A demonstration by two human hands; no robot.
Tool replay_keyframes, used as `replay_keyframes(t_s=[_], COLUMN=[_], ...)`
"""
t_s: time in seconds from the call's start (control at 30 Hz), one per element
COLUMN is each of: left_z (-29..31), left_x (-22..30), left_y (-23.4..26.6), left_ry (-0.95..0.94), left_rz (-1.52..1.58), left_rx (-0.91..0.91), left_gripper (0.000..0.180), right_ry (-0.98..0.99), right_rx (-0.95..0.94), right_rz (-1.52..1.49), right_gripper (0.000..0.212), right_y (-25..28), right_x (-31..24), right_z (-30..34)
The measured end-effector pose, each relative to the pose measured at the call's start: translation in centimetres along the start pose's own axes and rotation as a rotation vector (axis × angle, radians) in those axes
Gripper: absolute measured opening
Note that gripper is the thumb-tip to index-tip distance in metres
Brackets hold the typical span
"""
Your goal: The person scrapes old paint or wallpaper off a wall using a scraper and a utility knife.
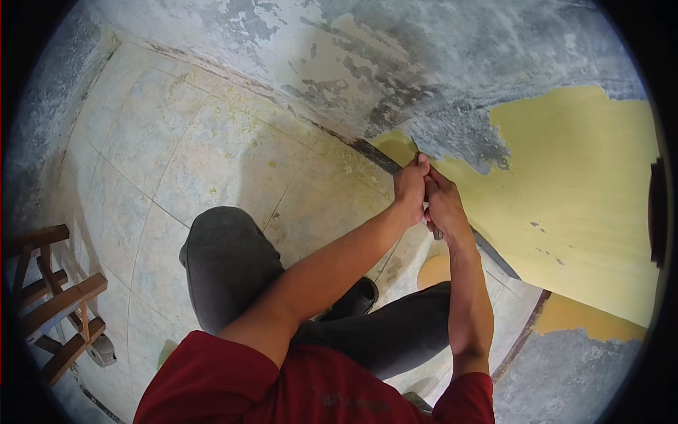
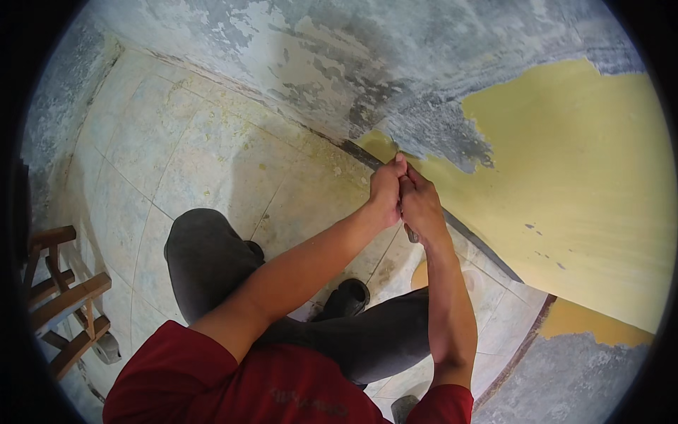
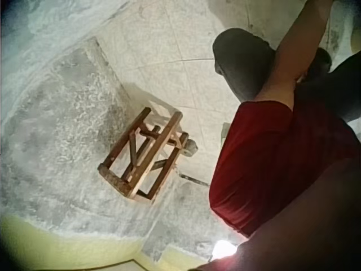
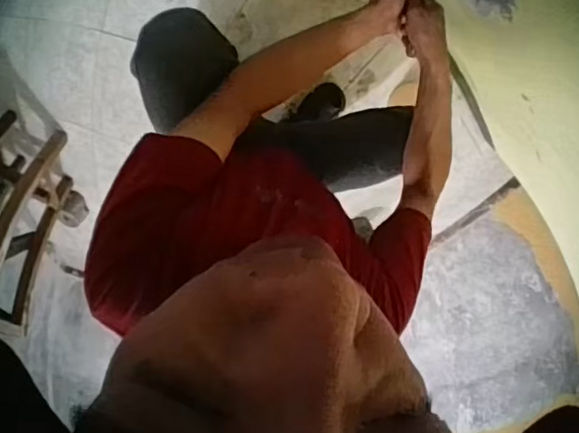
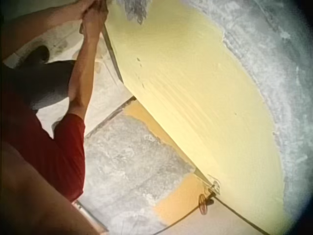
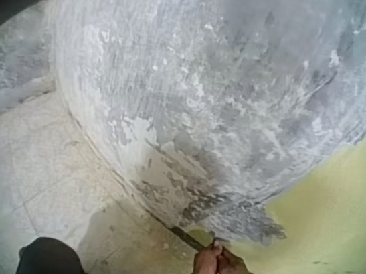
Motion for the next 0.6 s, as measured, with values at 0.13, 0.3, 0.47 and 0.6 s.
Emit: replay_keyframes(t_s=[0.13, 0.3, 0.47, 0.6], left_z=[1.9, 1.8, 1.5, 0.1], left_x=[-1.3, -1.2, -0.1, -0.6], left_y=[0.2, 0.2, -0.3, 0.0], left_ry=[0.134, 0.192, 0.108, 0.060], left_rz=[0.048, -0.055, -0.097, 0.071], left_rx=[0.059, 0.032, 0.004, 0.002], left_gripper=[0.026, 0.025, 0.024, 0.024], right_ry=[-0.006, 0.094, -0.033, 0.070], right_rx=[-0.016, 0.033, -0.012, 0.059], right_rz=[0.074, 0.081, 0.073, 0.114], right_gripper=[0.041, 0.040, 0.040, 0.040], right_y=[0.2, 0.2, 0.6, 0.4], right_x=[-0.8, -0.2, 0.0, -1.1], right_z=[1.8, 0.7, 0.7, 0.7])
Point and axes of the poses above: each hand's wrist, its own z-axis away from the middle knuckle, its own y-axis out of the back of the hand, x = y × z, the point moved 9 cm from there along -z, towards the middle knuckle, and after that the axes turned 4 degrees about x, right-handed, at the moved point
